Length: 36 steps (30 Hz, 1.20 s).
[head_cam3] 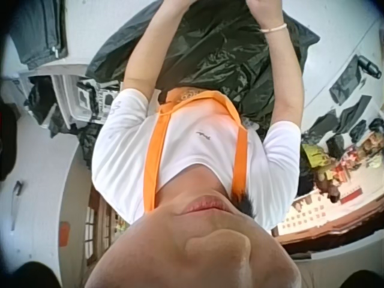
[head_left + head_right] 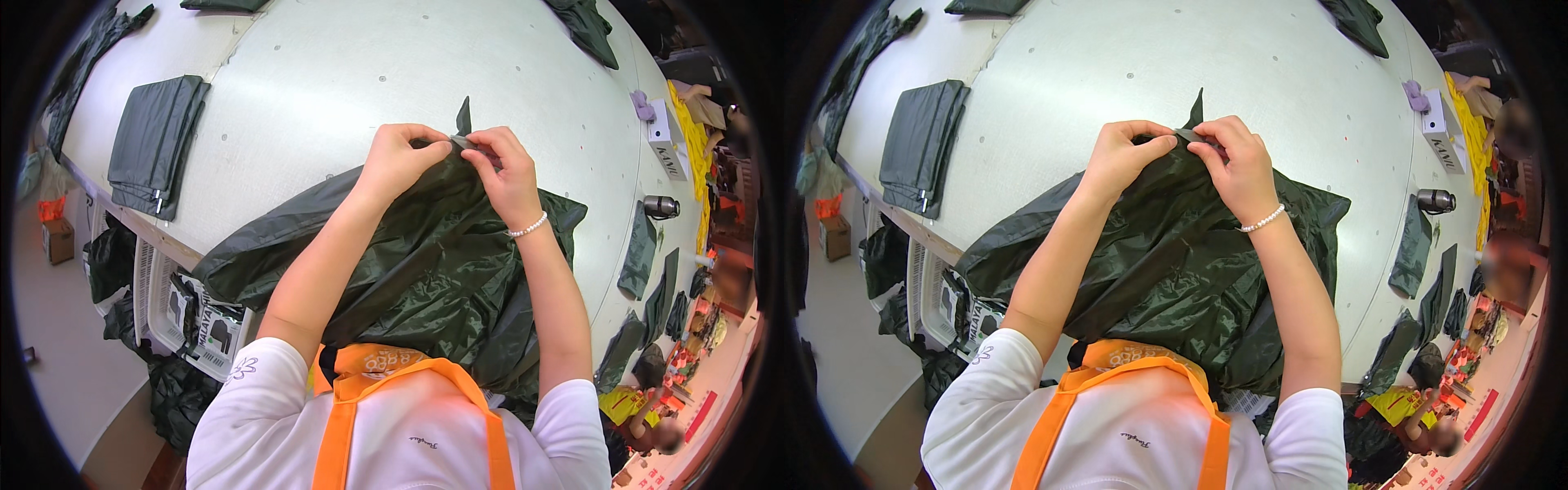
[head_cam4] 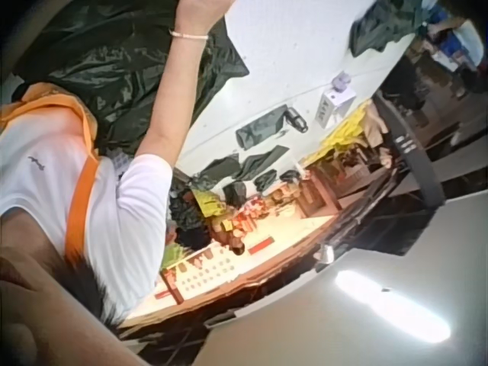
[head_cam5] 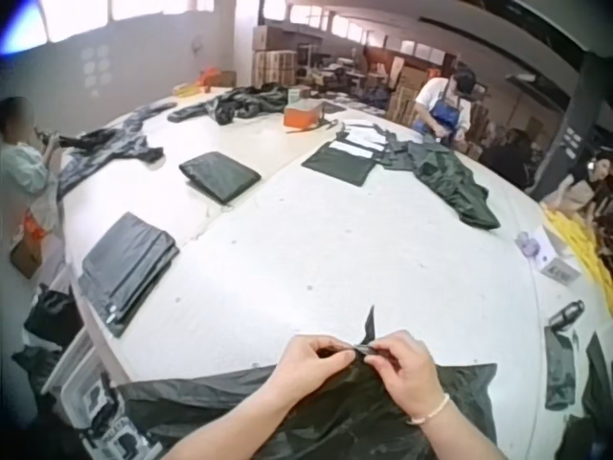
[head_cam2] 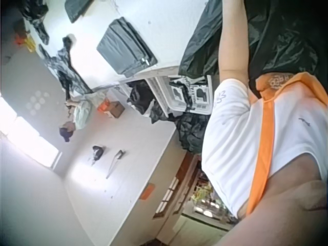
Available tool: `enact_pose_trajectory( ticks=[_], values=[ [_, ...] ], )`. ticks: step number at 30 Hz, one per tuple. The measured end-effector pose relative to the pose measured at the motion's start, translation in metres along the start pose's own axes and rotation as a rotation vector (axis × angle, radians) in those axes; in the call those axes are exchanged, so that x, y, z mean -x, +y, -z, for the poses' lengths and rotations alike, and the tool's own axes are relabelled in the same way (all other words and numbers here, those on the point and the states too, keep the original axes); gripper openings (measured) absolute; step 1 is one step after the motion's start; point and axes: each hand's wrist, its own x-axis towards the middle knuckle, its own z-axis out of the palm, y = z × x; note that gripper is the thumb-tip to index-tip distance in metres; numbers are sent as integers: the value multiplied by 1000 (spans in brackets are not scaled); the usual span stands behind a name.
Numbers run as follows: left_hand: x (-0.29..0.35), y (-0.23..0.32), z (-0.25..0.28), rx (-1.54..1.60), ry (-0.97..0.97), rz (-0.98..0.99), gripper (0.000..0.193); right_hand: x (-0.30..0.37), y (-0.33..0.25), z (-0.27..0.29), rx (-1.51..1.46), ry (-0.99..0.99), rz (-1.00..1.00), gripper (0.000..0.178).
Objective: The person folds a dark green jacket on a white table. They smooth the fabric, fold the sleeves inward, fold the body in half, and then fold it again into a compact rectangle. The folded jacket is placed on a stack of similar items.
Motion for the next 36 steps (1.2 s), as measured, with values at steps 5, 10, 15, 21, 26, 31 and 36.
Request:
enact_pose_trajectory(
  ticks=[5, 10, 15, 21, 26, 31, 36],
  values=[
    [-3, -3, -10, -102, 45, -18, 21, 17, 6, 2, 10, 117, -12, 16],
    [-2, -24, -1, -602, 466, -532, 49, 88, 47, 42, -5, 281, -295, 21],
    [43, -62, -3, -660, 237, -317, 34, 261, 171, 166, 437, 666, -676, 20],
    [124, -106, -79, -636, 3, -50, 22, 462, 280, 268, 777, 684, -1118, 28],
    [126, -118, -183, -482, -244, 112, 37, 443, 252, 250, 1075, 632, -869, 38],
    [86, -144, -283, -732, -274, 195, 88, 377, 136, 167, 285, 188, -597, 54],
    [80, -182, -312, -514, -290, 348, 42, 367, 107, 90, 228, 165, -614, 59]
  ],
)
